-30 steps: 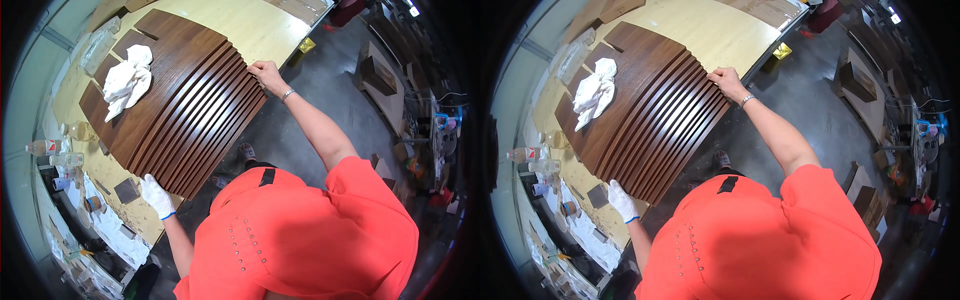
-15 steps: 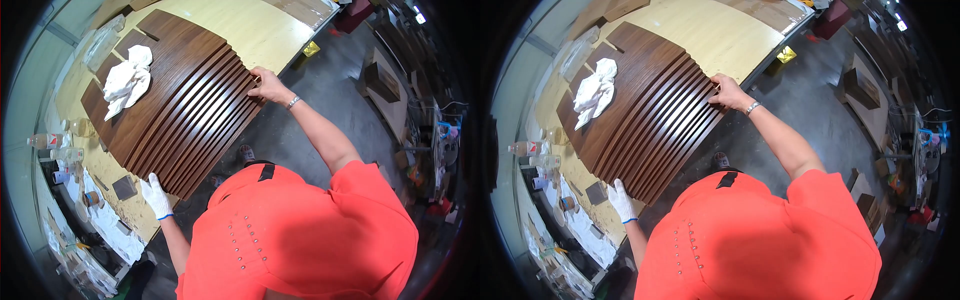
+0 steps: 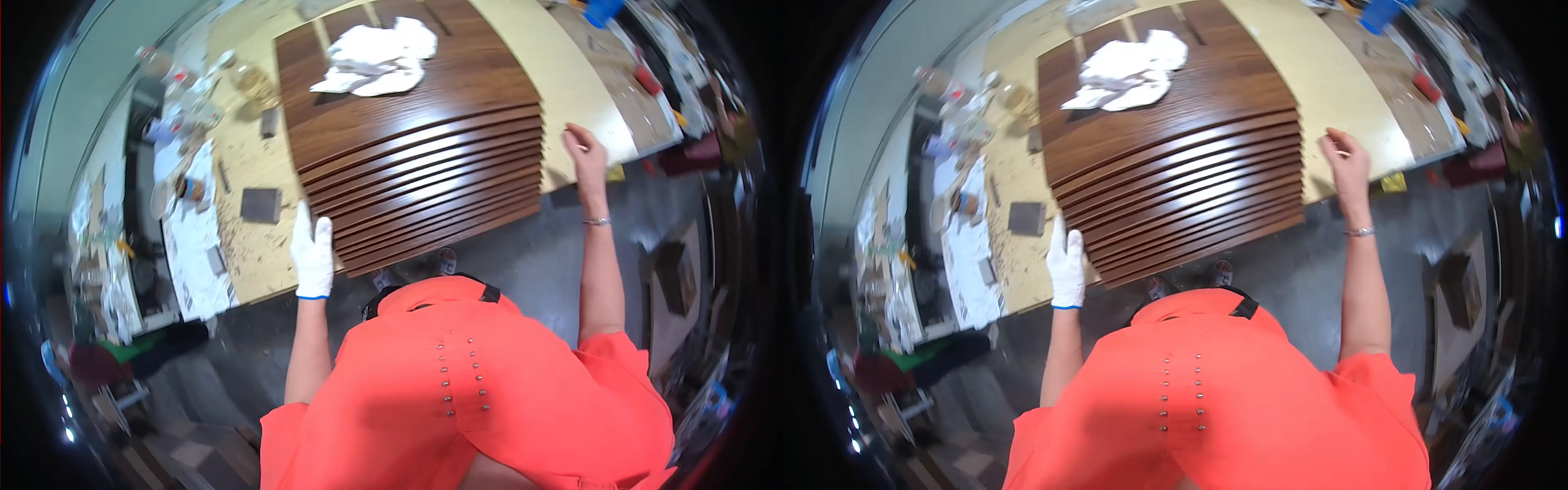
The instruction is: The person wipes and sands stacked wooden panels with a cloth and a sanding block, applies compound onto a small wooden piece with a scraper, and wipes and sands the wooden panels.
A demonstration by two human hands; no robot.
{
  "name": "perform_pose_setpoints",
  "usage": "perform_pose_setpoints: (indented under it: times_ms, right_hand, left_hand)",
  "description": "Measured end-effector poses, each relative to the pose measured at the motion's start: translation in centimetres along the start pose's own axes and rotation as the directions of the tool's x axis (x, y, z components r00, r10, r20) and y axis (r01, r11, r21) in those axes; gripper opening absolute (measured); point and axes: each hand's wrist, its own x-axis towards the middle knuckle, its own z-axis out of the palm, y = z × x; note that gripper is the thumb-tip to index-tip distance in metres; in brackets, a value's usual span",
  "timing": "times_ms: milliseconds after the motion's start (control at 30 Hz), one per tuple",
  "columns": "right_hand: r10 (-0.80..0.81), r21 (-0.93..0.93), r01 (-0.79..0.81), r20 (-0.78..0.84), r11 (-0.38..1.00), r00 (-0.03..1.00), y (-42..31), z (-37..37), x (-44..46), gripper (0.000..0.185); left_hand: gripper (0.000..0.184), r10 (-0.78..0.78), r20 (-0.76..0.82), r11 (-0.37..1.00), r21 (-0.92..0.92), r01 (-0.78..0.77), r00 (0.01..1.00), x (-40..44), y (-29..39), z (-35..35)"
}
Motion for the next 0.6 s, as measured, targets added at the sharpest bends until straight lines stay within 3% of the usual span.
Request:
perform_pose_setpoints:
  times_ms: [67, 133, 233, 267, 333, 400, 467, 500, 533, 600]
  right_hand:
    - [-0.059, 0.147, 0.052, 0.045, 0.988, 0.997, -2.6, 2.1, 2.0, 0.024]
    - [-0.146, 0.080, 0.136, 0.147, 0.988, 0.978, -6.1, 5.8, 3.3, 0.024]
    - [-0.391, 0.207, 0.352, 0.199, 0.913, 0.898, -12.1, 12.7, 3.5, 0.024]
    - [-0.395, 0.252, 0.339, 0.220, 0.906, 0.892, -13.4, 14.3, 2.9, 0.024]
    - [-0.403, 0.326, 0.313, 0.259, 0.892, 0.878, -16.4, 17.5, 1.6, 0.023]
    - [-0.367, 0.288, 0.276, 0.339, 0.917, 0.866, -20.0, 21.3, -3.2, 0.019]
    - [-0.465, 0.276, 0.374, 0.514, 0.885, 0.721, -24.3, 25.5, -9.6, 0.020]
    - [-0.469, 0.350, 0.313, 0.641, 0.883, 0.607, -24.8, 28.5, -12.1, 0.020]
    - [-0.420, 0.367, 0.212, 0.710, 0.906, 0.565, -25.4, 31.5, -15.0, 0.019]
    - [-0.389, 0.371, 0.122, 0.839, 0.920, 0.381, -26.8, 36.8, -19.3, 0.019]
  left_hand:
    - [0.056, -0.047, -0.078, 0.990, -0.139, 0.036, 0.996, -1.5, -1.1, -0.3]
    - [0.052, -0.107, -0.137, 0.979, -0.189, 0.080, 0.985, -2.6, -1.4, -1.9]
    - [0.045, -0.168, -0.225, 0.973, -0.193, 0.125, 0.960, -3.5, -3.0, -5.3]
    - [0.043, -0.196, -0.247, 0.967, -0.208, 0.146, 0.949, -3.6, -3.6, -6.6]
    - [0.041, -0.186, -0.319, 0.982, -0.094, 0.164, 0.929, -3.5, -5.2, -9.9]
    - [0.038, -0.194, -0.409, 0.970, 0.059, 0.238, 0.892, -2.7, -6.8, -13.3]
    - [0.037, -0.123, -0.502, 0.966, 0.136, 0.219, 0.856, -1.7, -11.1, -16.5]
    - [0.045, -0.150, -0.525, 0.953, 0.150, 0.264, 0.838, -0.8, -13.2, -18.1]
    - [0.049, -0.037, -0.508, 0.883, 0.386, 0.266, 0.860, 0.0, -13.9, -19.5]
    - [0.057, 0.162, -0.397, 0.587, 0.775, 0.235, 0.903, 1.5, -15.2, -22.4]
